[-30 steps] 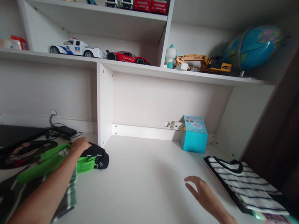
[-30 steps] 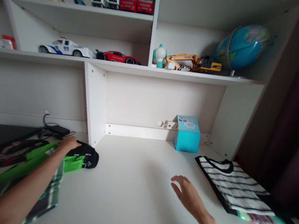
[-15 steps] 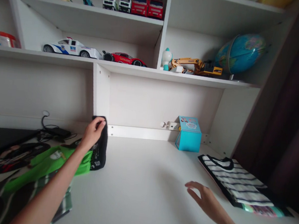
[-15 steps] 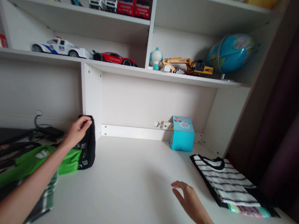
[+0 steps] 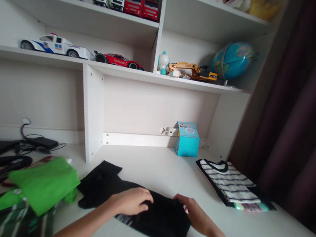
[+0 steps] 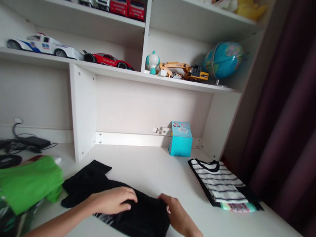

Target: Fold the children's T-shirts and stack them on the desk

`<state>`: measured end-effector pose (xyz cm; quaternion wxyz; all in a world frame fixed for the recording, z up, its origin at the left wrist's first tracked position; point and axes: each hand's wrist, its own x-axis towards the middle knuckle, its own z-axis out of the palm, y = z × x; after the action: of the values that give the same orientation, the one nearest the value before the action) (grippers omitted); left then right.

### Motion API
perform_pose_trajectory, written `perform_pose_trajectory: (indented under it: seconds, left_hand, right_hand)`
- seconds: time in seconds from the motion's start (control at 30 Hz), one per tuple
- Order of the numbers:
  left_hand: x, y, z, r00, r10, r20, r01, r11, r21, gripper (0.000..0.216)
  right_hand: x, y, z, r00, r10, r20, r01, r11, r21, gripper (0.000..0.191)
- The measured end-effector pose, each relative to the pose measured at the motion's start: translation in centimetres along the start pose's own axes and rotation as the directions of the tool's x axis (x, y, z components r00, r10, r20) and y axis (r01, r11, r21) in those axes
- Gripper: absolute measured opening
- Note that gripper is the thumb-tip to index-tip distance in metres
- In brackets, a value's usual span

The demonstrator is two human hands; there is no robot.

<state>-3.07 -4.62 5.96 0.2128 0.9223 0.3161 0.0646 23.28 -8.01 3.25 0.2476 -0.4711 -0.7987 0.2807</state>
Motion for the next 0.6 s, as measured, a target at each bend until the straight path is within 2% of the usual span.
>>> perform_pose_trajectory:
  seconds: [0.1, 0.23, 0.3, 0.4, 0.5, 0.6]
  left_hand:
    - [-0.4, -2.8, -0.4, 0.985, -0.140, -0.100, 0.141, 0.990, 0.004, 0.027]
    - [-0.6, -4.3, -0.6, 0.980, -0.195, -0.042, 0.195, 0.981, 0.019, 0.024]
    - [-0.6, -4.1, -1.0, 0.981, -0.190, -0.039, 0.190, 0.982, 0.005, 0.022]
    - [-0.7, -3.4, -2.5, 0.974, -0.171, -0.146, 0.168, 0.985, -0.033, 0.018]
    - [-1.1, -2.8, -4.9, 0.958, -0.172, -0.229, 0.150, 0.983, -0.108, 0.018]
    - [-1.8, -1.7, -7.3, 0.950, -0.161, -0.269, 0.109, 0.974, -0.196, 0.024]
  right_hand:
    - [-0.4, 0.8, -0.1, 0.997, 0.031, -0.064, -0.031, 1.000, 0.003, 0.041]
    - [-0.2, 1.1, -0.7, 0.981, 0.076, -0.176, -0.078, 0.997, -0.005, 0.046]
    - [-0.4, 0.8, -1.4, 0.980, 0.063, -0.189, -0.061, 0.998, 0.019, 0.051]
    - [-1.3, 0.4, -3.0, 0.989, 0.053, -0.139, -0.050, 0.998, 0.026, 0.054]
    - [-2.6, 0.7, -4.8, 0.993, 0.084, -0.081, -0.088, 0.994, -0.058, 0.040]
    - [-3.6, 1.3, -6.5, 0.982, 0.121, -0.142, -0.139, 0.983, -0.122, 0.027]
